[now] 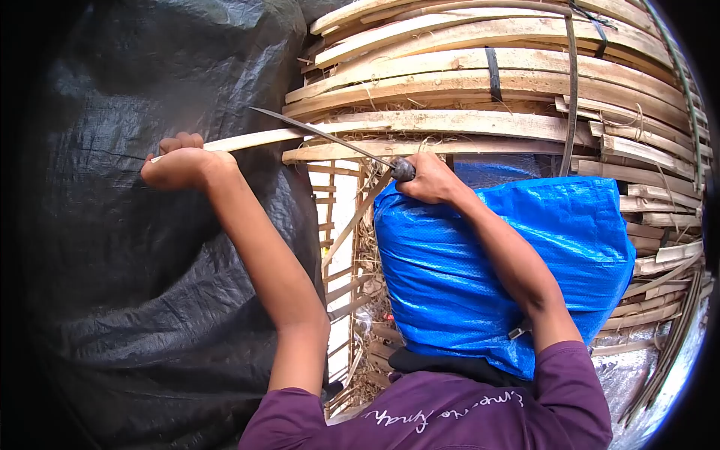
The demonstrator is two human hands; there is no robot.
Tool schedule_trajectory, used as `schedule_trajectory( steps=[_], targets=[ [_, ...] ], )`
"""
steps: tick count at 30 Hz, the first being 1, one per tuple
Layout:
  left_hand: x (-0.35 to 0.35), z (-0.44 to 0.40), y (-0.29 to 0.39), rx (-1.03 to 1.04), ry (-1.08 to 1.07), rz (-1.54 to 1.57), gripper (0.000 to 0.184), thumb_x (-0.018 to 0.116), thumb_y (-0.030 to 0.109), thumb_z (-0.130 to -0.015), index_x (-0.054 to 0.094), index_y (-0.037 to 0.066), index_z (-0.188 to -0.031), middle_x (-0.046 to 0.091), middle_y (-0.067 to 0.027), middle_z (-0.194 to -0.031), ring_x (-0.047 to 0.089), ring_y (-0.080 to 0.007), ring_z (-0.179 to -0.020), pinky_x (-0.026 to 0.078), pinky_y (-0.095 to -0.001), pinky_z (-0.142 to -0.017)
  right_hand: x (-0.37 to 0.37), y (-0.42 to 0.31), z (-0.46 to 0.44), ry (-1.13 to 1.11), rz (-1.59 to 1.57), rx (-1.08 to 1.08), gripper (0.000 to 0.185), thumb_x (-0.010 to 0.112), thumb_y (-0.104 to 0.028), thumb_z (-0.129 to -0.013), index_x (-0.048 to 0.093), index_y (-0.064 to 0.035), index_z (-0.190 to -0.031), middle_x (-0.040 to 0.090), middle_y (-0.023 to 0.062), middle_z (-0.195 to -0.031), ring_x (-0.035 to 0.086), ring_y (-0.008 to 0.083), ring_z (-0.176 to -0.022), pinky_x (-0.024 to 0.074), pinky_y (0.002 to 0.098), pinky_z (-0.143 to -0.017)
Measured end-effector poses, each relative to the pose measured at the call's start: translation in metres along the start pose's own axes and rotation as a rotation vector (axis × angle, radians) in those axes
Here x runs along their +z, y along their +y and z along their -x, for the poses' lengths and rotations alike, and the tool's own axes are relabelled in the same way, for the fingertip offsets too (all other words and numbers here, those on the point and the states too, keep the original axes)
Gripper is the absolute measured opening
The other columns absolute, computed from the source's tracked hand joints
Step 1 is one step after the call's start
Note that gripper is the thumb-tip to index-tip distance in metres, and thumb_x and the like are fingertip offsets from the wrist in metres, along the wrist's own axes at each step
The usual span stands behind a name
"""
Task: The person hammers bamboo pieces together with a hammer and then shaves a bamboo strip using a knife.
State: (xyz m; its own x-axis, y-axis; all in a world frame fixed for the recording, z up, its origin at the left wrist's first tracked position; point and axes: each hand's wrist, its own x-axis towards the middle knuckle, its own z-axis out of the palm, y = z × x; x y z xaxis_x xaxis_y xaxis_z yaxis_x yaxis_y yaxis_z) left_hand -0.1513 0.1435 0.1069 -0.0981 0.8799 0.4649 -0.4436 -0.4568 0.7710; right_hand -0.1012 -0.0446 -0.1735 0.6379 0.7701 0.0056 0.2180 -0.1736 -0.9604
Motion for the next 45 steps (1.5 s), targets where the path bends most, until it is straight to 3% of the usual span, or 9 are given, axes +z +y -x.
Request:
schedule_trajectory(
  steps=[5, 13, 17, 21, 23, 27, 32, 41, 45],
  targets=[
    [-0.013, -0.010, -0.006, 0.013, 0.103, -0.008, 0.016, 0.022, 0.025, -0.082, 0.012, 0.016, -0.075, 0.019, 0.0000, -0.059, 0.017, -0.0135, -0.050, 0.018, -0.0305, -0.051, 0.004, 0.063, -0.002, 0.027, -0.001, 0.381, 0.026, 0.068, -0.023, -0.068, 0.066, 0.0015, -0.075, 0.067, 0.0169, -0.070, 0.062, 0.0228, -0.064, 0.0495, 0.0400, -0.066],
    [-0.013, -0.010, -0.005, -0.007, 0.034, 0.037, 0.016, 0.024, 0.026, -0.082, 0.014, 0.016, -0.075, 0.015, 0.0008, -0.056, 0.012, -0.0129, -0.049, 0.015, -0.0300, -0.049, -0.005, 0.046, 0.004, 0.064, 0.051, 0.138, 0.028, 0.065, -0.022, -0.069, 0.061, 0.0041, -0.079, 0.060, 0.0176, -0.063, 0.056, 0.0225, -0.060, 0.0466, 0.0413, -0.062],
    [-0.023, -0.009, -0.004, 0.028, -0.033, 0.063, 0.014, 0.025, 0.026, -0.082, 0.019, 0.014, -0.079, 0.016, 0.0008, -0.054, 0.012, -0.0118, -0.047, 0.013, -0.0297, -0.047, -0.001, -0.006, -0.003, -0.068, -0.023, 0.014, 0.024, 0.066, -0.022, -0.069, 0.063, 0.0017, -0.075, 0.062, 0.0218, -0.067, 0.063, 0.0312, -0.064, 0.0490, 0.0429, -0.065],
    [-0.029, -0.008, -0.002, 0.025, -0.139, 0.105, 0.013, 0.028, 0.024, -0.082, 0.025, 0.013, -0.087, 0.018, 0.0008, -0.052, 0.012, -0.0107, -0.045, 0.012, -0.0289, -0.045, 0.019, 0.047, -0.008, 0.042, -0.065, 0.186, 0.021, 0.067, -0.019, -0.069, 0.064, 0.0011, -0.072, 0.063, 0.0130, -0.064, 0.057, 0.0196, -0.059, 0.0470, 0.0390, -0.060],
    [-0.029, -0.007, -0.001, 0.000, -0.130, 0.134, 0.013, 0.028, 0.023, -0.082, 0.028, 0.013, -0.090, 0.018, 0.0008, -0.053, 0.013, -0.0107, -0.045, 0.012, -0.0287, -0.045, 0.004, 0.063, -0.003, 0.075, 0.003, 0.444, 0.034, 0.071, -0.030, -0.069, 0.067, 0.0036, -0.075, 0.066, 0.0189, -0.071, 0.064, 0.0225, -0.066, 0.0492, 0.0398, -0.064],
    [-0.011, 0.005, 0.007, 0.007, -0.102, 0.124, 0.008, 0.027, 0.021, -0.079, 0.024, 0.014, -0.082, 0.017, 0.0003, -0.054, 0.012, -0.0114, -0.044, 0.012, -0.0294, -0.045, 0.004, 0.084, -0.002, 0.111, 0.106, 0.419, 0.037, 0.069, -0.032, -0.070, 0.066, 0.0034, -0.079, 0.065, 0.0226, -0.073, 0.064, 0.0279, -0.070, 0.0487, 0.0412, -0.069],
    [-0.010, -0.001, 0.001, -0.004, -0.021, 0.077, 0.013, 0.026, 0.021, -0.078, 0.015, 0.015, -0.075, 0.016, -0.0003, -0.056, 0.012, -0.0128, -0.046, 0.014, -0.0298, -0.047, -0.007, 0.037, 0.004, 0.024, -0.010, 0.096, 0.025, 0.065, -0.020, -0.070, 0.062, 0.0034, -0.080, 0.061, 0.0184, -0.066, 0.055, 0.0210, -0.061, 0.0451, 0.0406, -0.062],
    [-0.024, -0.013, -0.007, -0.010, 0.094, 0.020, 0.015, 0.023, 0.026, -0.082, 0.012, 0.017, -0.076, 0.014, 0.0008, -0.058, 0.013, -0.0127, -0.051, 0.016, -0.0309, -0.051, 0.004, 0.086, 0.006, 0.075, -0.002, 0.487, 0.034, 0.072, -0.030, -0.069, 0.069, 0.0023, -0.081, 0.069, 0.0172, -0.077, 0.065, 0.0222, -0.073, 0.0496, 0.0385, -0.071],
    [-0.011, -0.012, -0.008, -0.007, 0.095, 0.019, 0.013, 0.023, 0.026, -0.082, 0.014, 0.017, -0.079, 0.016, 0.0005, -0.059, 0.014, -0.0126, -0.052, 0.016, -0.0305, -0.050, 0.001, 0.082, 0.009, 0.111, 0.008, 0.428, 0.033, 0.071, -0.030, -0.070, 0.069, 0.0012, -0.083, 0.068, 0.0180, -0.075, 0.064, 0.0216, -0.072, 0.0492, 0.0395, -0.071]
  ],
)
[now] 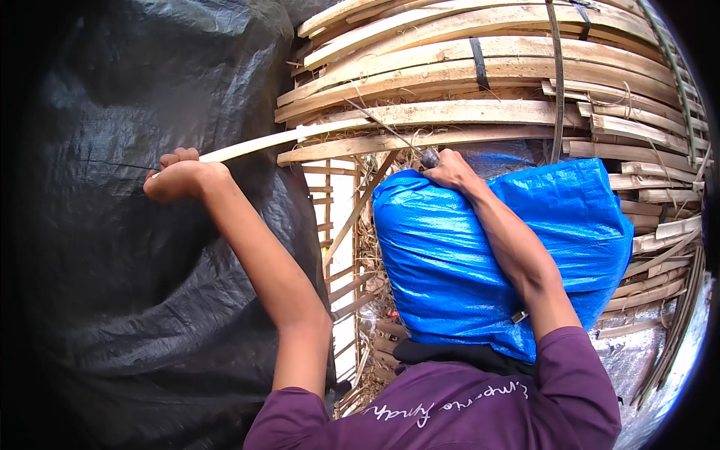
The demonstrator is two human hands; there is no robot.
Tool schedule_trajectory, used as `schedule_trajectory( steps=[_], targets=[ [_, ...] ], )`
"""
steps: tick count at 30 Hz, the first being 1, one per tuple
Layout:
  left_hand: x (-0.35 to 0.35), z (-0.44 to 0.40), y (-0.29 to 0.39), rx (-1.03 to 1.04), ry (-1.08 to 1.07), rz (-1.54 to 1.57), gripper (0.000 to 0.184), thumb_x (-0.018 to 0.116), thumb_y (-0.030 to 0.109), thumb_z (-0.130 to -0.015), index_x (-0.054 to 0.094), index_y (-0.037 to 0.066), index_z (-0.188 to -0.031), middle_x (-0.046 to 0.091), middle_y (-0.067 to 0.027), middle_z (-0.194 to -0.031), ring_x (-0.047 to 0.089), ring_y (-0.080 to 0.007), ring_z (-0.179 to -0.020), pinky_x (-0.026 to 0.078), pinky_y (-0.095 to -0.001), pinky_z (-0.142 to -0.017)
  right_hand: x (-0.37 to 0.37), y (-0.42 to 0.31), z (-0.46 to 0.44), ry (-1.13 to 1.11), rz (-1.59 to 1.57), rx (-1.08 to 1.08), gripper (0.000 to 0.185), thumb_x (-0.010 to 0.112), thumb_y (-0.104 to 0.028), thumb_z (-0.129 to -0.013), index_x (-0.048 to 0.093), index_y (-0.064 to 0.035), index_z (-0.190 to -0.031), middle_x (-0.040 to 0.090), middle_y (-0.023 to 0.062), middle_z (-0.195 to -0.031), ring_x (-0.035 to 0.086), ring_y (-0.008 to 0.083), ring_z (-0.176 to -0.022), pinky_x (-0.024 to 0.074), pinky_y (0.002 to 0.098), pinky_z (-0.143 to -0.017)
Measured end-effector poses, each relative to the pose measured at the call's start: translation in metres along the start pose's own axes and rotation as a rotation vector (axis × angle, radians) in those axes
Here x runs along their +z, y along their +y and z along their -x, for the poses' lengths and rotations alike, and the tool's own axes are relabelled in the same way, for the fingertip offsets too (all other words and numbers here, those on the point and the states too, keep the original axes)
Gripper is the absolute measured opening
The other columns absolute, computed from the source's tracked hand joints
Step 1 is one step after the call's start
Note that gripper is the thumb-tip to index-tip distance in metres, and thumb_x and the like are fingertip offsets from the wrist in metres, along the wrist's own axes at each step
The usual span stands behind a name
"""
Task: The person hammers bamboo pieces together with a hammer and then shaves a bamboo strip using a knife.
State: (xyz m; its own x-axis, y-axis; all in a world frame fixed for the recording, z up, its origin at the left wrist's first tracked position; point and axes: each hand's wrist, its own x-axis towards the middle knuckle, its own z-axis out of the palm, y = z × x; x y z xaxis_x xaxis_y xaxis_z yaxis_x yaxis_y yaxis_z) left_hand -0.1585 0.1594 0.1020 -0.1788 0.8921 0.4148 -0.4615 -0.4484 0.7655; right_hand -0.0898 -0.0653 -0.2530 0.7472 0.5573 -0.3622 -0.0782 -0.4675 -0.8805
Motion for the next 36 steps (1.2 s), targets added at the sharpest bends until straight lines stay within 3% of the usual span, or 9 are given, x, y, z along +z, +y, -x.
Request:
schedule_trajectory(
  steps=[5, 7, 9, 11, 14, 23, 25, 28, 36],
  targets=[
    [-0.009, -0.005, -0.002, -0.002, 0.010, -0.030, 0.012, 0.022, 0.026, -0.083, 0.016, 0.016, -0.080, 0.019, 0.0005, -0.060, 0.016, -0.0124, -0.051, 0.019, -0.0299, -0.051, 0.003, -0.024, 0.008, -0.068, 0.010, -0.270, 0.031, 0.070, -0.023, -0.069, 0.065, 0.0058, -0.077, 0.063, 0.0213, -0.066, 0.060, 0.0256, -0.060, 0.0486, 0.0413, -0.065],
    [-0.014, -0.005, -0.003, -0.003, 0.032, -0.052, 0.012, 0.022, 0.026, -0.084, 0.017, 0.016, -0.080, 0.021, 0.0005, -0.060, 0.017, -0.0124, -0.051, 0.020, -0.0299, -0.051, 0.011, -0.018, 0.005, -0.078, -0.022, -0.166, 0.034, 0.071, -0.025, -0.068, 0.065, 0.0070, -0.076, 0.066, 0.0213, -0.071, 0.064, 0.0262, -0.066, 0.0495, 0.0414, -0.068],
    [-0.015, -0.012, -0.003, -0.036, 0.120, -0.057, 0.011, 0.022, 0.026, -0.084, 0.021, 0.014, -0.082, 0.033, -0.0024, -0.064, 0.025, -0.0132, -0.050, 0.025, -0.0295, -0.049, 0.020, 0.002, -0.008, -0.031, -0.035, -0.074, 0.036, 0.073, -0.028, -0.067, 0.067, 0.0056, -0.077, 0.068, 0.0209, -0.077, 0.066, 0.0262, -0.071, 0.0502, 0.0401, -0.070],
    [-0.021, -0.021, -0.007, -0.036, 0.104, -0.070, 0.013, 0.021, 0.027, -0.085, 0.022, 0.014, -0.082, 0.034, -0.0031, -0.065, 0.027, -0.0134, -0.050, 0.027, -0.0296, -0.049, 0.012, 0.008, -0.007, -0.015, -0.014, 0.076, 0.038, 0.074, -0.032, -0.067, 0.069, 0.0036, -0.077, 0.069, 0.0193, -0.081, 0.067, 0.0259, -0.076, 0.0505, 0.0380, -0.073],
    [-0.012, -0.025, -0.010, -0.045, 0.083, -0.072, 0.014, 0.021, 0.027, -0.085, 0.024, 0.013, -0.085, 0.035, -0.0043, -0.068, 0.027, -0.0132, -0.052, 0.025, -0.0295, -0.050, 0.007, 0.011, -0.005, 0.001, -0.013, 0.108, 0.040, 0.074, -0.034, -0.067, 0.069, 0.0036, -0.077, 0.069, 0.0182, -0.080, 0.067, 0.0249, -0.075, 0.0503, 0.0381, -0.072],
    [-0.010, -0.034, -0.016, -0.033, 0.112, -0.104, 0.028, 0.022, 0.027, -0.092, 0.036, 0.003, -0.097, 0.043, -0.0088, -0.074, 0.036, -0.0160, -0.054, 0.034, -0.0330, -0.050, 0.009, -0.005, -0.002, -0.052, 0.028, -0.176, 0.032, 0.070, -0.026, -0.068, 0.068, 0.0033, -0.082, 0.066, 0.0190, -0.072, 0.065, 0.0232, -0.070, 0.0494, 0.0386, -0.068],
    [-0.009, -0.033, -0.018, 0.022, 0.138, -0.178, 0.023, 0.021, 0.027, -0.092, 0.030, 0.007, -0.084, 0.039, -0.0054, -0.063, 0.036, -0.0163, -0.049, 0.034, -0.0317, -0.047, 0.017, 0.001, -0.008, -0.053, 0.022, -0.115, 0.034, 0.071, -0.027, -0.068, 0.068, 0.0031, -0.083, 0.067, 0.0196, -0.075, 0.066, 0.0243, -0.072, 0.0499, 0.0386, -0.069],
    [-0.006, -0.030, -0.014, 0.026, 0.165, -0.184, 0.025, 0.020, 0.026, -0.093, 0.031, 0.005, -0.084, 0.041, -0.0067, -0.065, 0.037, -0.0171, -0.049, 0.036, -0.0330, -0.047, 0.014, 0.008, -0.009, -0.003, 0.004, 0.090, 0.041, 0.074, -0.033, -0.066, 0.070, 0.0028, -0.086, 0.070, 0.0208, -0.085, 0.069, 0.0279, -0.082, 0.0510, 0.0383, -0.077],
    [0.001, -0.033, -0.019, 0.008, 0.049, -0.159, 0.023, 0.018, 0.028, -0.092, 0.027, 0.008, -0.083, 0.038, -0.0057, -0.067, 0.035, -0.0163, -0.052, 0.032, -0.0321, -0.048, 0.001, -0.001, 0.007, -0.005, -0.020, -0.066, 0.034, 0.070, -0.027, -0.069, 0.069, 0.0019, -0.086, 0.068, 0.0221, -0.077, 0.067, 0.0256, -0.074, 0.0500, 0.0410, -0.071]
  ],
)
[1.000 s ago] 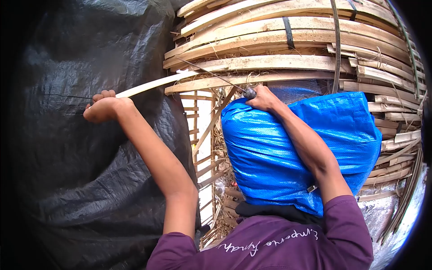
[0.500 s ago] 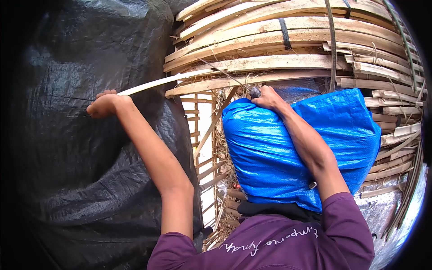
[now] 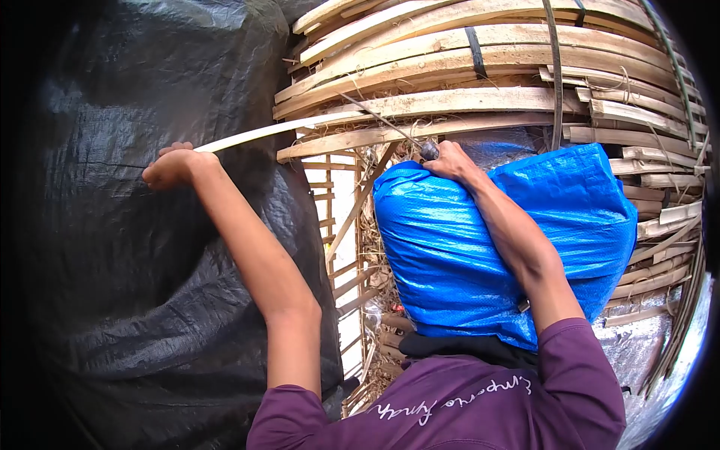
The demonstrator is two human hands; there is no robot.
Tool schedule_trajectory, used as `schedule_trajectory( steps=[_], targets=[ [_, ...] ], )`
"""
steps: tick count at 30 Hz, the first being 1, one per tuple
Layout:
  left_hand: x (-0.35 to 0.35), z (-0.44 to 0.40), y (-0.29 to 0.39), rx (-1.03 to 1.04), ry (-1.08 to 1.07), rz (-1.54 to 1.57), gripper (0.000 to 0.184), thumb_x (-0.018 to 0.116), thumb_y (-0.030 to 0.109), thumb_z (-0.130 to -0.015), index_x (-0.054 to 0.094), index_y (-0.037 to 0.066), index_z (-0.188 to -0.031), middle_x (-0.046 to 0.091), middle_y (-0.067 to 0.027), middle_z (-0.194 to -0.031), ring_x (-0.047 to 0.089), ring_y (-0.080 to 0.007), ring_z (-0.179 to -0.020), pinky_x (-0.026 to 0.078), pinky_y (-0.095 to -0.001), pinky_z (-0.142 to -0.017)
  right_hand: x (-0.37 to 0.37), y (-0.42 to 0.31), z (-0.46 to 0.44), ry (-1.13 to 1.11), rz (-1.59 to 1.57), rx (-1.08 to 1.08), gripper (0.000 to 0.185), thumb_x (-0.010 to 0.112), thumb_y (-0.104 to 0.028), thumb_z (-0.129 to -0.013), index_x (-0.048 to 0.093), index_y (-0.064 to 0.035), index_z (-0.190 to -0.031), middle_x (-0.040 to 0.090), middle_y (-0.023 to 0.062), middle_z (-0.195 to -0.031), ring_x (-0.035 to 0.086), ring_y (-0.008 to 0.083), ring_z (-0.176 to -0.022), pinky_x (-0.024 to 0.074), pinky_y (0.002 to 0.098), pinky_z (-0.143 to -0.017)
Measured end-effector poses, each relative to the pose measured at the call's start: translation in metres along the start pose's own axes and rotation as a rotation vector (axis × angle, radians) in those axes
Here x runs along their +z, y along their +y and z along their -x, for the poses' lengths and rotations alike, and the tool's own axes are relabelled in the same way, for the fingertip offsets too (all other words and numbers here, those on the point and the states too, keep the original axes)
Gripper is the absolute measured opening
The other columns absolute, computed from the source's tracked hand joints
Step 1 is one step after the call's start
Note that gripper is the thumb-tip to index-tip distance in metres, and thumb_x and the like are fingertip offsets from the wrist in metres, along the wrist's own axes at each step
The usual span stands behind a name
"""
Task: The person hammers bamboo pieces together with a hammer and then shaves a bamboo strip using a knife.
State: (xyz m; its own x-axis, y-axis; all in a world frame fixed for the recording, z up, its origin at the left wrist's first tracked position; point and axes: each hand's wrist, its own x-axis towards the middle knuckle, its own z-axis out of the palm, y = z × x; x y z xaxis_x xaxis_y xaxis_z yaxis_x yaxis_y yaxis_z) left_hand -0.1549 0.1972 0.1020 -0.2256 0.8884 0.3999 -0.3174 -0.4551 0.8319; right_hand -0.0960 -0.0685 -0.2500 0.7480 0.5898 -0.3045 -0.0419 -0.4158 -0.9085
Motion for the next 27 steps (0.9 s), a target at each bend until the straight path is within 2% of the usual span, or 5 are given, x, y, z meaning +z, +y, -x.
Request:
schedule_trajectory(
  steps=[5, 9, 19, 22, 27],
  targets=[
    [-0.002, 0.001, 0.000, -0.029, -0.108, 0.171, 0.009, 0.025, 0.023, -0.082, 0.023, 0.014, -0.083, 0.027, -0.0013, -0.058, 0.021, -0.0133, -0.046, 0.022, -0.0288, -0.046, 0.013, -0.003, -0.011, -0.059, 0.017, -0.119, 0.033, 0.069, -0.025, -0.068, 0.067, 0.0032, -0.085, 0.066, 0.0216, -0.074, 0.065, 0.0242, -0.070, 0.0500, 0.0400, -0.070],
    [-0.008, 0.004, 0.007, -0.047, -0.354, 0.296, 0.010, 0.032, 0.020, -0.078, 0.030, 0.015, -0.086, 0.017, 0.0008, -0.051, 0.011, -0.0103, -0.041, 0.010, -0.0282, -0.042, 0.007, 0.001, -0.009, 0.012, 0.001, 0.043, 0.033, 0.068, -0.026, -0.069, 0.067, 0.0044, -0.081, 0.068, 0.0216, -0.075, 0.064, 0.0224, -0.070, 0.0496, 0.0386, -0.069],
    [-0.025, 0.001, 0.011, -0.256, -1.004, 0.668, 0.027, 0.045, 0.030, -0.077, 0.061, 0.011, -0.087, 0.021, 0.0043, -0.046, 0.013, -0.0069, -0.040, 0.013, -0.0244, -0.042, -0.007, -0.054, 0.009, -0.130, -0.074, -0.274, 0.027, 0.067, -0.024, -0.069, 0.070, -0.0009, -0.083, 0.066, 0.0186, -0.070, 0.063, 0.0263, -0.068, 0.0498, 0.0398, -0.069],
    [-0.031, -0.002, 0.010, -0.340, -1.160, 0.750, 0.030, 0.049, 0.032, -0.076, 0.063, 0.009, -0.091, 0.023, 0.0052, -0.045, 0.013, -0.0059, -0.040, 0.013, -0.0243, -0.042, 0.005, -0.031, -0.002, -0.077, -0.106, -0.179, 0.024, 0.069, -0.021, -0.070, 0.065, 0.0018, -0.076, 0.061, 0.0116, -0.063, 0.056, 0.0163, -0.061, 0.0471, 0.0362, -0.062],
    [-0.029, -0.004, 0.011, -0.391, -1.307, 0.807, 0.033, 0.052, 0.033, -0.076, 0.064, 0.008, -0.093, 0.024, 0.0057, -0.044, 0.013, -0.0056, -0.039, 0.013, -0.0242, -0.042, -0.007, -0.010, -0.005, -0.032, -0.039, -0.072, 0.032, 0.069, -0.029, -0.071, 0.068, 0.0018, -0.078, 0.065, 0.0145, -0.069, 0.061, 0.0212, -0.063, 0.0491, 0.0374, -0.065]
  ],
)
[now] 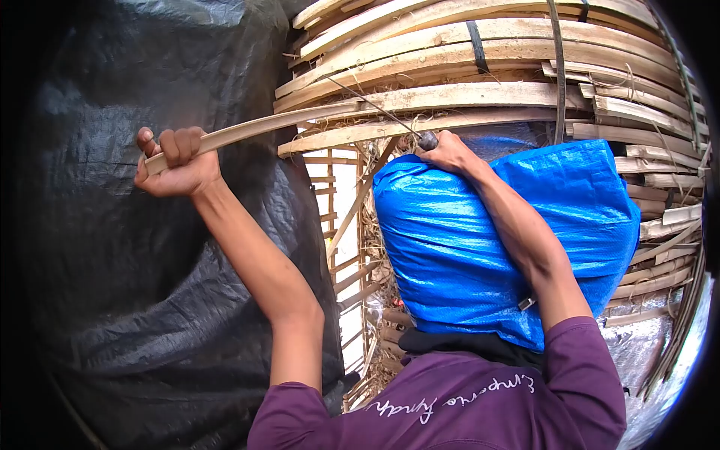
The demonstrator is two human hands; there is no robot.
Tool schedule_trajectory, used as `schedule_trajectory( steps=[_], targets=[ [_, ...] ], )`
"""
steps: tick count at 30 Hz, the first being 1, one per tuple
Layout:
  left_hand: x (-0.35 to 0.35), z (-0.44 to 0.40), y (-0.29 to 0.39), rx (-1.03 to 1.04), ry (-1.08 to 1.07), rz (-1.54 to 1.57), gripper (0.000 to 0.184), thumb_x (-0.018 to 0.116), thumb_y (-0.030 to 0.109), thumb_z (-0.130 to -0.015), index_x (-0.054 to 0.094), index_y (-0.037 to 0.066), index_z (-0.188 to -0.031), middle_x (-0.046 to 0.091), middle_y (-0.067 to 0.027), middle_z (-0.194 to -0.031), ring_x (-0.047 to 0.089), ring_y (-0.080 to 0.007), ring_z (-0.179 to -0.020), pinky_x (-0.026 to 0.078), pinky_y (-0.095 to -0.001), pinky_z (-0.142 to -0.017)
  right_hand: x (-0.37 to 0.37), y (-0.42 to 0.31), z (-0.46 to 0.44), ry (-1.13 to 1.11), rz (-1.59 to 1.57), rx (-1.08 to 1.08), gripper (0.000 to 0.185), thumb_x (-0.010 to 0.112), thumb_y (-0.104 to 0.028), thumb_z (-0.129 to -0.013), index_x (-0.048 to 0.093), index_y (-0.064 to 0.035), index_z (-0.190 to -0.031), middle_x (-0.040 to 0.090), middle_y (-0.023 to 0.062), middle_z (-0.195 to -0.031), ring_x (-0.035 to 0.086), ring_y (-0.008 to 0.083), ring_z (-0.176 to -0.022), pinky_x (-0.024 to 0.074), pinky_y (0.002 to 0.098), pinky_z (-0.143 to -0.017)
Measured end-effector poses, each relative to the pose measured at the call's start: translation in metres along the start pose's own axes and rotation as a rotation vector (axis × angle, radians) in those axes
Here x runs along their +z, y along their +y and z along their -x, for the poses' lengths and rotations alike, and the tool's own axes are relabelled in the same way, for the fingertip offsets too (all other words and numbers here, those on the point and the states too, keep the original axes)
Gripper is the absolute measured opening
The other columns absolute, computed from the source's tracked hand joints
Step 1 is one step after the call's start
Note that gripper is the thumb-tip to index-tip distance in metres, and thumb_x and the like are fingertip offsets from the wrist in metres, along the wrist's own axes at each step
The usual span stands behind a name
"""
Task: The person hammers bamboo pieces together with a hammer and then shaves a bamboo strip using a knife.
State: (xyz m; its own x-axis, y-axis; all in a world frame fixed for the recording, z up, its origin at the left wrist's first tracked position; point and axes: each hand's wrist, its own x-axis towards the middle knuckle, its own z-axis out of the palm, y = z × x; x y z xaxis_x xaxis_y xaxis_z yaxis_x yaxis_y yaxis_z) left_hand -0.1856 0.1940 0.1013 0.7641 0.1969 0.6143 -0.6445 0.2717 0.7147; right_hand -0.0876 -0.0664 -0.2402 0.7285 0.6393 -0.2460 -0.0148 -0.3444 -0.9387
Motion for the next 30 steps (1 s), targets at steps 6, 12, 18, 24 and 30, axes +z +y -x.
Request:
schedule_trajectory(
  steps=[6, 12, 18, 24, 30],
  targets=[
    [0.002, 0.002, -0.003, -0.089, -0.132, 0.146, 0.029, 0.059, 0.026, -0.075, 0.064, 0.008, -0.097, 0.031, 0.0080, -0.042, 0.016, -0.0027, -0.037, 0.013, -0.0235, -0.043, -0.015, -0.063, 0.018, -0.088, 0.046, -0.232, 0.025, 0.066, -0.019, -0.070, 0.056, 0.0034, -0.065, 0.056, 0.0127, -0.056, 0.052, 0.0190, -0.053, 0.0434, 0.0388, -0.054],
    [0.003, 0.015, -0.004, -0.107, -0.288, 0.214, 0.037, 0.061, 0.031, -0.078, 0.063, 0.008, -0.107, 0.032, 0.0070, -0.041, 0.016, -0.0027, -0.035, 0.012, -0.0230, -0.041, 0.006, -0.038, 0.002, -0.120, -0.062, -0.165, 0.024, 0.069, -0.020, -0.069, 0.061, 0.0032, -0.070, 0.061, 0.0119, -0.061, 0.057, 0.0183, -0.058, 0.0458, 0.0363, -0.058],
    [0.018, 0.008, -0.012, -0.086, -0.284, 0.214, 0.035, 0.061, 0.030, -0.076, 0.062, 0.007, -0.103, 0.031, 0.0079, -0.041, 0.016, -0.0018, -0.035, 0.011, -0.0227, -0.041, -0.007, -0.008, -0.006, -0.062, 0.082, -0.073, 0.034, 0.069, -0.030, -0.069, 0.068, 0.0035, -0.076, 0.065, 0.0218, -0.072, 0.064, 0.0262, -0.066, 0.0504, 0.0402, -0.066],
    [0.030, -0.004, -0.022, -0.123, -0.309, 0.191, 0.033, 0.060, 0.029, -0.076, 0.058, 0.007, -0.100, 0.031, 0.0068, -0.042, 0.017, -0.0019, -0.035, 0.012, -0.0228, -0.041, -0.007, -0.070, 0.020, -0.093, -0.056, -0.311, 0.024, 0.067, -0.022, -0.070, 0.061, 0.0014, -0.072, 0.060, 0.0161, -0.061, 0.058, 0.0220, -0.058, 0.0474, 0.0399, -0.059],
    [0.021, -0.003, -0.016, -0.114, -0.335, 0.205, 0.034, 0.059, 0.032, -0.078, 0.055, 0.007, -0.101, 0.031, 0.0053, -0.043, 0.019, -0.0029, -0.036, 0.013, -0.0243, -0.042, -0.016, 0.015, 0.001, 0.026, 0.011, 0.064, 0.033, 0.069, -0.032, -0.067, 0.064, 0.0007, -0.068, 0.062, 0.0145, -0.063, 0.059, 0.0223, -0.059, 0.0471, 0.0391, -0.060]
  ],
)
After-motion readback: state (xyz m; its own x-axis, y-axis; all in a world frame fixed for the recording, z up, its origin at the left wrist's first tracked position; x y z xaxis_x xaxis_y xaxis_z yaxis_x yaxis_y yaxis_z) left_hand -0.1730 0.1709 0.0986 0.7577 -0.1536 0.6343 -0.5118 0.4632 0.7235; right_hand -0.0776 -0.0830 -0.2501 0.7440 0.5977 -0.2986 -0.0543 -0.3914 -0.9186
